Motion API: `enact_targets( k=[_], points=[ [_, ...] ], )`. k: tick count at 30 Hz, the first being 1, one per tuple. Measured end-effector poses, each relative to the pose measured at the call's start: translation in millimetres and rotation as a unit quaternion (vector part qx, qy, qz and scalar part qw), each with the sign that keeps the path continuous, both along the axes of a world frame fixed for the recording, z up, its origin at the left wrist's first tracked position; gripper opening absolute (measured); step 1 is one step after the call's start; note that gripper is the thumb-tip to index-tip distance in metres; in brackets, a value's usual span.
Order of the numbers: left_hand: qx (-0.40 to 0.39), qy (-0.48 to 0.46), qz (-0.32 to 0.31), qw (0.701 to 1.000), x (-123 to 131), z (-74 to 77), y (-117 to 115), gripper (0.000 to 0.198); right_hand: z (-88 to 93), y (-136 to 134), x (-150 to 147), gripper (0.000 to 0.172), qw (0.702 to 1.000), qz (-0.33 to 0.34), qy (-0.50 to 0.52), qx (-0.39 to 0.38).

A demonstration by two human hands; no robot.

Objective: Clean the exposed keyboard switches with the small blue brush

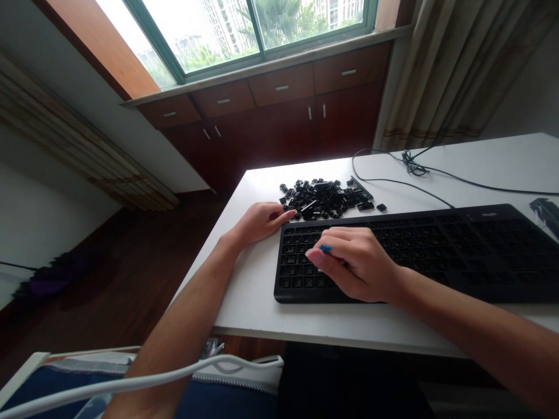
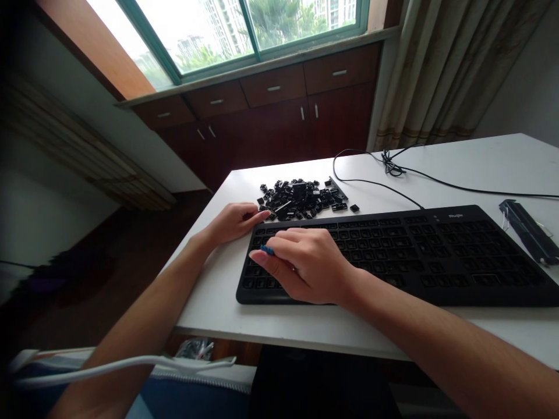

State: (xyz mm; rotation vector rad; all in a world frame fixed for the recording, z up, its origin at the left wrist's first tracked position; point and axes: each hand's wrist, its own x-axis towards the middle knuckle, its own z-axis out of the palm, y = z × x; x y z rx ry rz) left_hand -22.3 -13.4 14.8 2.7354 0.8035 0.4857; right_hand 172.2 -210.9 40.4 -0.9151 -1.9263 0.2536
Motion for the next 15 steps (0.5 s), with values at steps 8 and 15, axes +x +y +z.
enact_targets(
  k=[8, 15],
  points=[
    [-0.004, 0.002, -0.005, 1.000, 0.4, 0.3, 0.1, 0.055, 1.0, -0.3, -1.7, 0.041, 0.970, 0.086, 0.154, -0.164],
    [0.000, 0.001, 0.000, 1.000, 0.1, -0.1, 0.2, 0.056, -3.0, 1.7, -3.1, 0.039, 0.987, 0.007, 0.117, -0.108]
  ],
)
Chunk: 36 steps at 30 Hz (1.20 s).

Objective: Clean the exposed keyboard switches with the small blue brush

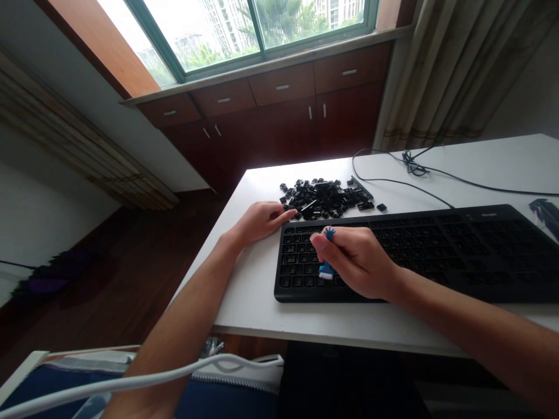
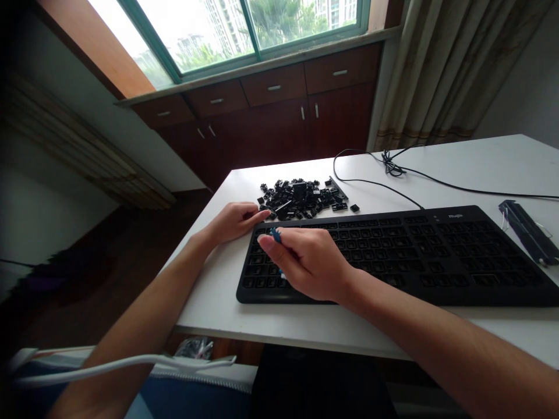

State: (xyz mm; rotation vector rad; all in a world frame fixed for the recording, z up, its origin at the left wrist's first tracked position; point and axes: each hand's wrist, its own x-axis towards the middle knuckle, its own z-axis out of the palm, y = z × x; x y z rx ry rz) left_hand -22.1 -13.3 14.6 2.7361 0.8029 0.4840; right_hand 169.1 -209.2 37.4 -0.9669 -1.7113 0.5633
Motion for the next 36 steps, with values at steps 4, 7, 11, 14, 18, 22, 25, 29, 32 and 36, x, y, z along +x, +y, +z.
enact_targets(
  k=[4, 7, 11, 14, 18, 22, 25, 29, 32, 36],
  points=[
    [-0.003, 0.002, -0.004, 1.000, -0.2, -0.2, 0.2, 0.056, 0.7, -1.2, -0.1, 0.043, 0.998, 0.059, -0.022, -0.027],
    [0.000, 0.003, -0.003, 1.000, -0.2, -0.6, 0.6, 0.056, 3.0, -1.5, 2.1, 0.042, 0.995, 0.074, 0.034, -0.051],
    [0.000, 0.002, -0.001, 1.000, -0.1, -1.2, 1.2, 0.056, 3.5, -1.0, 3.9, 0.039, 0.998, 0.005, 0.053, -0.026],
    [-0.002, -0.003, -0.004, 1.000, -0.3, -0.9, 1.0, 0.056, 1.5, -0.3, 2.1, 0.039, 0.999, 0.002, 0.017, -0.036],
    [-0.005, -0.004, -0.008, 1.000, -0.4, -0.1, 0.4, 0.055, 0.2, 0.4, 0.3, 0.043, 0.992, 0.074, 0.046, -0.090],
    [-0.004, -0.001, -0.006, 1.000, -0.4, -0.1, 0.6, 0.056, 1.2, 0.9, 2.2, 0.043, 0.990, 0.008, 0.099, -0.100],
    [-0.004, 0.006, -0.001, 1.000, -0.1, -0.3, 1.1, 0.056, 1.5, 0.5, 2.8, 0.040, 0.994, -0.057, 0.069, -0.069],
    [-0.005, 0.005, -0.004, 1.000, 0.1, -0.4, 1.1, 0.056, -0.7, 1.2, 2.0, 0.041, 0.996, -0.061, 0.007, -0.065],
    [-0.003, 0.002, 0.000, 1.000, 0.1, -0.6, 1.0, 0.056, -3.4, 3.1, 1.8, 0.041, 0.994, -0.081, -0.050, -0.051],
    [0.000, 0.001, 0.001, 1.000, 0.0, -0.6, 0.9, 0.056, -3.4, 3.2, 1.7, 0.034, 0.988, -0.109, -0.097, 0.044]
  ],
)
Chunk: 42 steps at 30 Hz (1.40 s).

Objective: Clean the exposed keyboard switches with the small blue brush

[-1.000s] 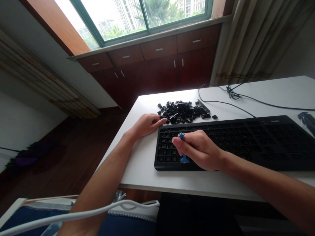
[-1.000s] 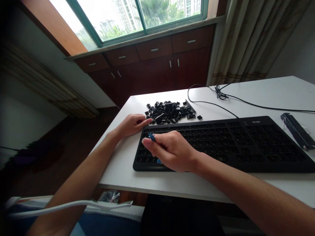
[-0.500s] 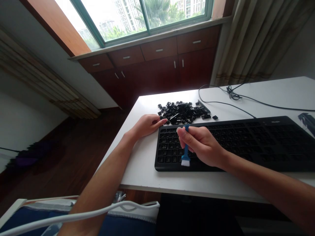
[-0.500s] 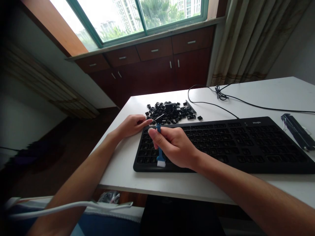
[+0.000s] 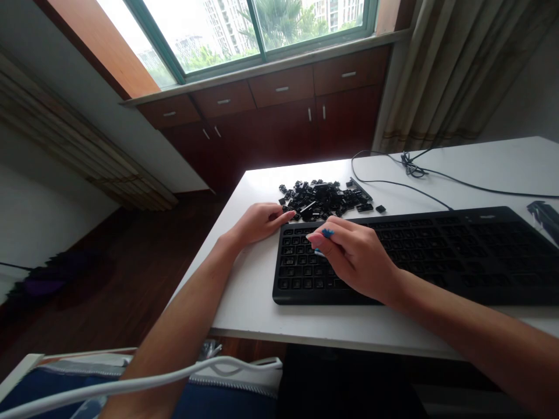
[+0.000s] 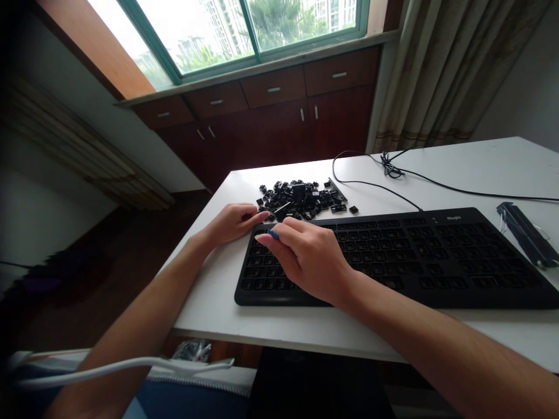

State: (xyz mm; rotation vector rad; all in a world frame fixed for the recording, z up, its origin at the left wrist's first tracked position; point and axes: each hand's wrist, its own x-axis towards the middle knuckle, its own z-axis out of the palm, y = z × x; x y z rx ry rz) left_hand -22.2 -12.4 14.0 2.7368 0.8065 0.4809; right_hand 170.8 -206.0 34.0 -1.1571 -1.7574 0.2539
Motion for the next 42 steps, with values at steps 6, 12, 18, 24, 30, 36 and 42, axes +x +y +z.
enact_targets(
  k=[6, 12, 18, 24, 30, 36, 42],
  points=[
    [-0.002, 0.001, -0.004, 1.000, 0.6, 0.8, -0.5, 0.056, 2.1, -2.3, 0.7, 0.033, 0.993, 0.047, 0.102, -0.020],
    [0.005, -0.007, -0.007, 1.000, 1.1, 0.7, -0.6, 0.056, 0.4, 1.1, 1.8, 0.031, 0.999, 0.024, 0.039, -0.025],
    [-0.004, -0.003, -0.005, 1.000, 1.0, 0.9, -0.9, 0.056, 5.2, -1.7, 1.2, 0.029, 0.992, 0.017, 0.127, 0.006],
    [-0.004, -0.001, -0.001, 1.000, 1.1, 0.2, -0.7, 0.055, 2.2, -1.4, -0.4, 0.041, 0.979, 0.039, 0.174, -0.102],
    [-0.001, 0.000, -0.003, 1.000, 1.0, 1.0, -0.7, 0.056, -0.3, -0.7, 0.1, 0.037, 0.992, 0.048, 0.084, -0.081],
    [-0.001, -0.006, -0.004, 1.000, 0.4, 1.4, -0.8, 0.055, 2.1, -2.2, -0.6, 0.028, 0.999, 0.045, 0.021, 0.016],
    [-0.006, -0.004, -0.006, 1.000, 0.3, 0.9, -0.2, 0.055, 3.5, -0.9, -1.7, 0.036, 0.989, 0.063, 0.121, -0.066]
  ],
)
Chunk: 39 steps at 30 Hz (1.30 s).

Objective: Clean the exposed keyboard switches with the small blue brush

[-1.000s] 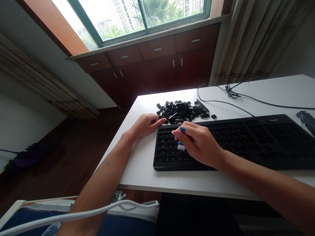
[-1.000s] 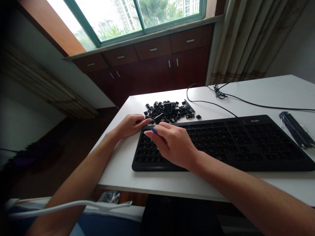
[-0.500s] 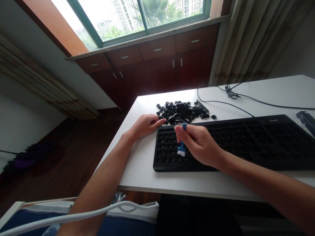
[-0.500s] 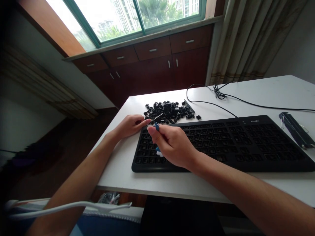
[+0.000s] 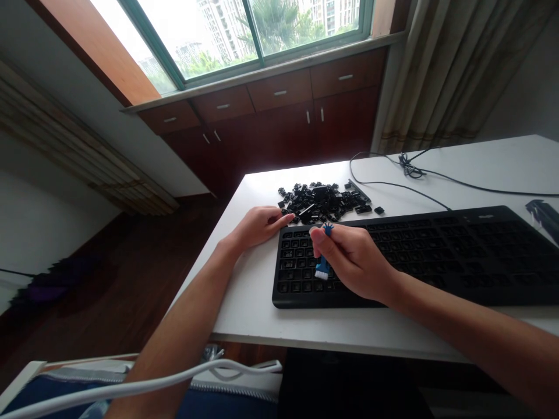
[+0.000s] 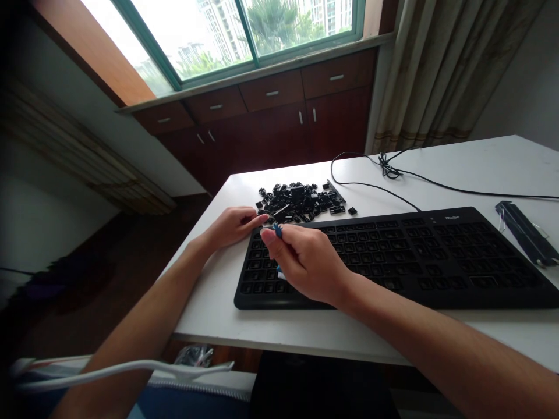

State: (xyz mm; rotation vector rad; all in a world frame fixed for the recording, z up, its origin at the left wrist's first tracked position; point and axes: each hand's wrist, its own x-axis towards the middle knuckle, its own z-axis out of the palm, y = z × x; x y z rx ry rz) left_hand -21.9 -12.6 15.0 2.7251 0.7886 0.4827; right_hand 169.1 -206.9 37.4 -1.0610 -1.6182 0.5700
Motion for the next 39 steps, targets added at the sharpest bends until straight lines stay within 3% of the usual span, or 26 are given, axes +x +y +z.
enact_targets(
  k=[3, 8, 12, 23, 39],
  points=[
    [-0.001, 0.003, 0.001, 1.000, -0.1, -0.2, 0.1, 0.054, -1.6, 0.8, 0.4, 0.037, 0.999, 0.004, -0.009, -0.030],
    [0.004, -0.002, 0.001, 1.000, -0.1, -0.1, -0.7, 0.055, -3.2, -0.3, 1.4, 0.034, 0.997, -0.030, -0.067, 0.030],
    [0.004, -0.002, 0.002, 1.000, -0.1, -0.4, -0.7, 0.055, -0.6, -0.4, 2.1, 0.029, 0.997, -0.042, -0.032, 0.063],
    [0.000, 0.000, 0.001, 1.000, -0.6, -0.8, 0.2, 0.055, -2.7, 2.1, 1.3, 0.028, 0.999, -0.046, 0.019, -0.007],
    [0.001, 0.008, 0.006, 1.000, -0.8, -1.5, 0.2, 0.055, -3.2, 3.8, -0.1, 0.025, 0.998, -0.066, -0.013, -0.001]
  ],
)
